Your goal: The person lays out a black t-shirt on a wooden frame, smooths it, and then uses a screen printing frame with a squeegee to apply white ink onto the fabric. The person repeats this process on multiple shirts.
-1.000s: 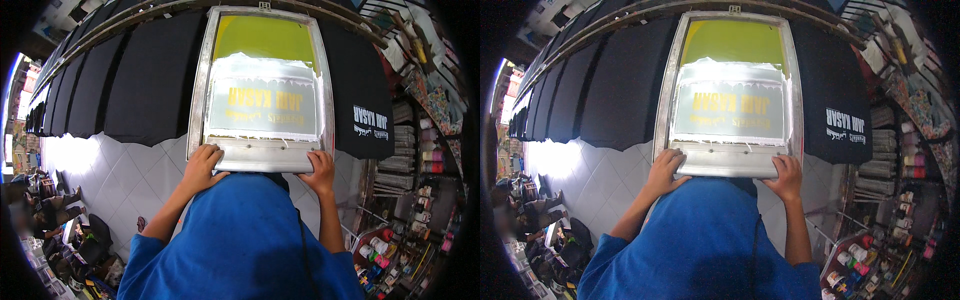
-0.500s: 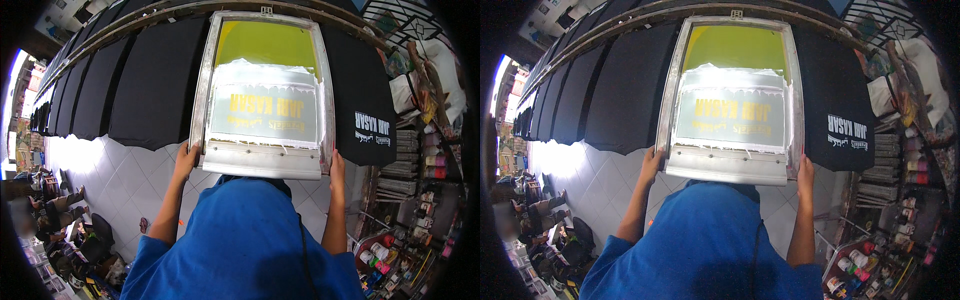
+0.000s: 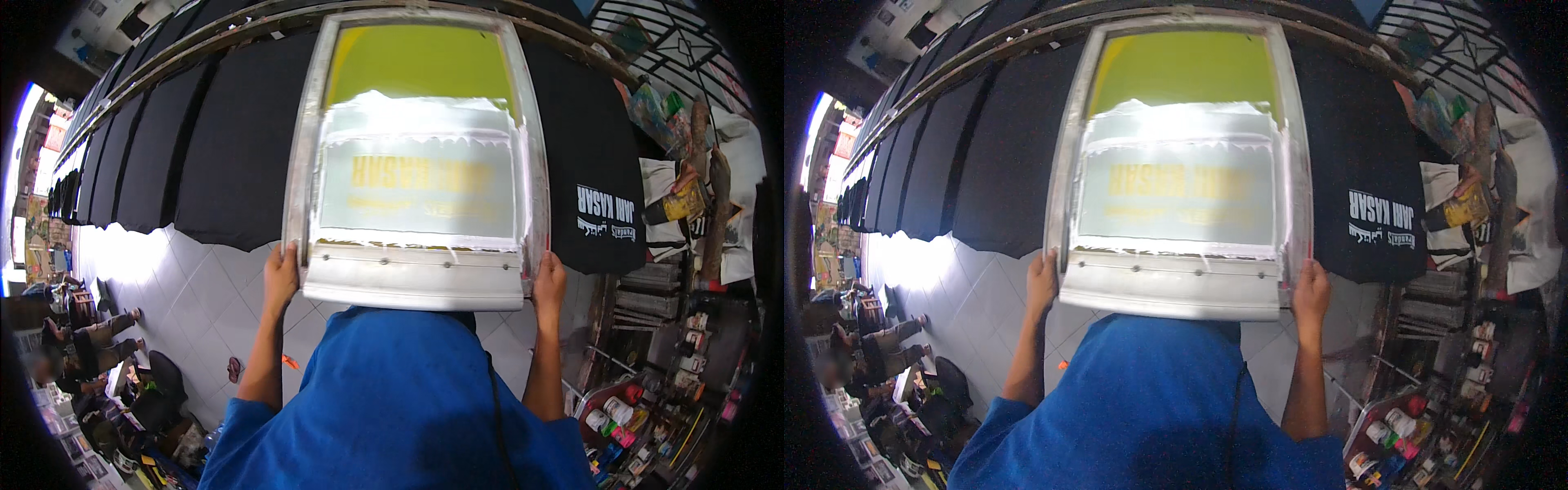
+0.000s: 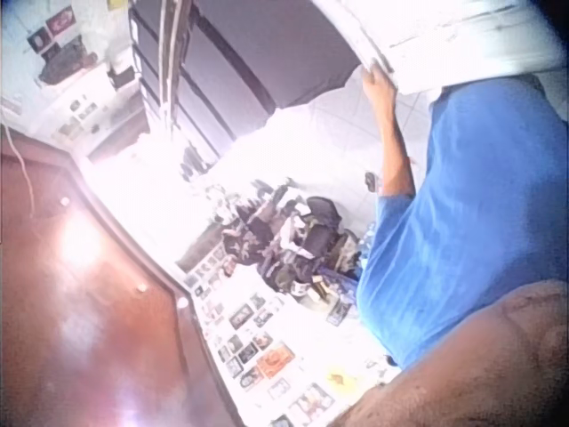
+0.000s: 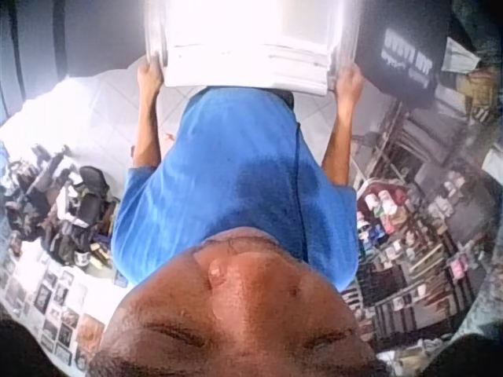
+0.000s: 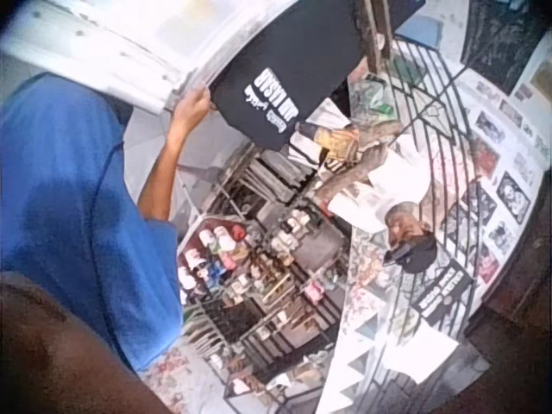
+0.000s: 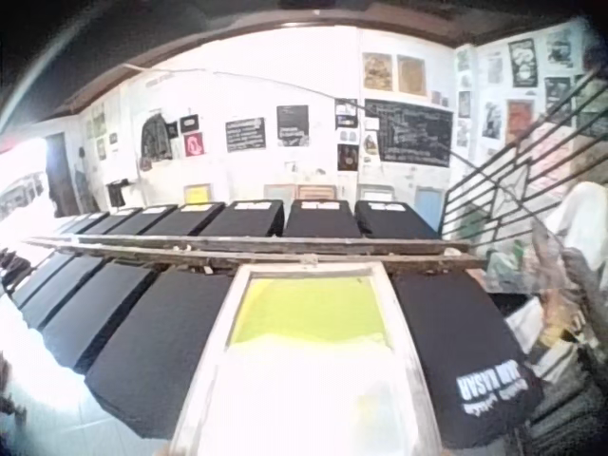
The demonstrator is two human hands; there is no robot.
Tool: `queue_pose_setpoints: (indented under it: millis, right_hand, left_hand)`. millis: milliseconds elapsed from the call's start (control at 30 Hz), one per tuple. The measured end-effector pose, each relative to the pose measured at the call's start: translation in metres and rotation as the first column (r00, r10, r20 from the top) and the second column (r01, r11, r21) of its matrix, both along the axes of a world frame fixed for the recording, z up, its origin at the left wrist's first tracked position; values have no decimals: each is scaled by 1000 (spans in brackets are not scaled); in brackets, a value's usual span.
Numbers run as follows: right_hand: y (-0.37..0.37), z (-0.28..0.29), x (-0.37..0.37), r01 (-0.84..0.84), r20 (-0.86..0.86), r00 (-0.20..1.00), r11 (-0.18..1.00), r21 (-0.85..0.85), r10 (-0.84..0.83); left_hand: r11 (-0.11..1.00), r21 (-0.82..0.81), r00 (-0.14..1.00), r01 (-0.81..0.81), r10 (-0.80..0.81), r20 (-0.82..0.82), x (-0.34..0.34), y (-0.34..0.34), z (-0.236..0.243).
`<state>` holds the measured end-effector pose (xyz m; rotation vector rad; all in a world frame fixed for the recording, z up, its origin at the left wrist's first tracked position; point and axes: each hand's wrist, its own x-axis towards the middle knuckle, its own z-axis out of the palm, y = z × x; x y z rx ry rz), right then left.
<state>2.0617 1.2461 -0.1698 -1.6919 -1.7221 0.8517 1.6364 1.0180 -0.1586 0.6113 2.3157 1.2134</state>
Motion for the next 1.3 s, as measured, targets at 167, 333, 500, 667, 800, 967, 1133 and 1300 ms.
queue_pose_setpoints:
  millis: [167,333,500,667,800,967,1133,1300]
  right_hand:
    - [-31,68,-79,-114,-138,984,993,3,113]
    - [-57,66,-161,-348,-239,903,934,82,358]
    - [-82,62,-211,-580,-329,735,801,146,592]
    - [-104,58,-245,-723,-304,613,673,155,729]
    - [-116,62,-261,-848,-282,485,524,81,828]
    - [-124,63,-273,-893,-266,412,444,72,872]
    - [-107,63,-284,-905,-235,393,419,70,889]
    - [-82,65,-295,-885,-260,424,457,84,868]
  left_hand:
    - [994,-55,939,-94,107,327,-58,-66,18]
    - [995,50,922,-89,101,-373,-146,-240,-50]
    - [943,23,928,-333,332,-171,-105,-360,-27]
    - [636,-127,647,-761,759,-79,8,-364,-2]
    - [577,-96,580,-811,814,-15,69,-392,-10]
    - [469,-155,486,-870,867,-105,102,-425,-39]
    - [436,-239,487,-867,843,-228,107,-435,-67]
    - [446,-316,529,-838,807,-262,89,-400,-59]
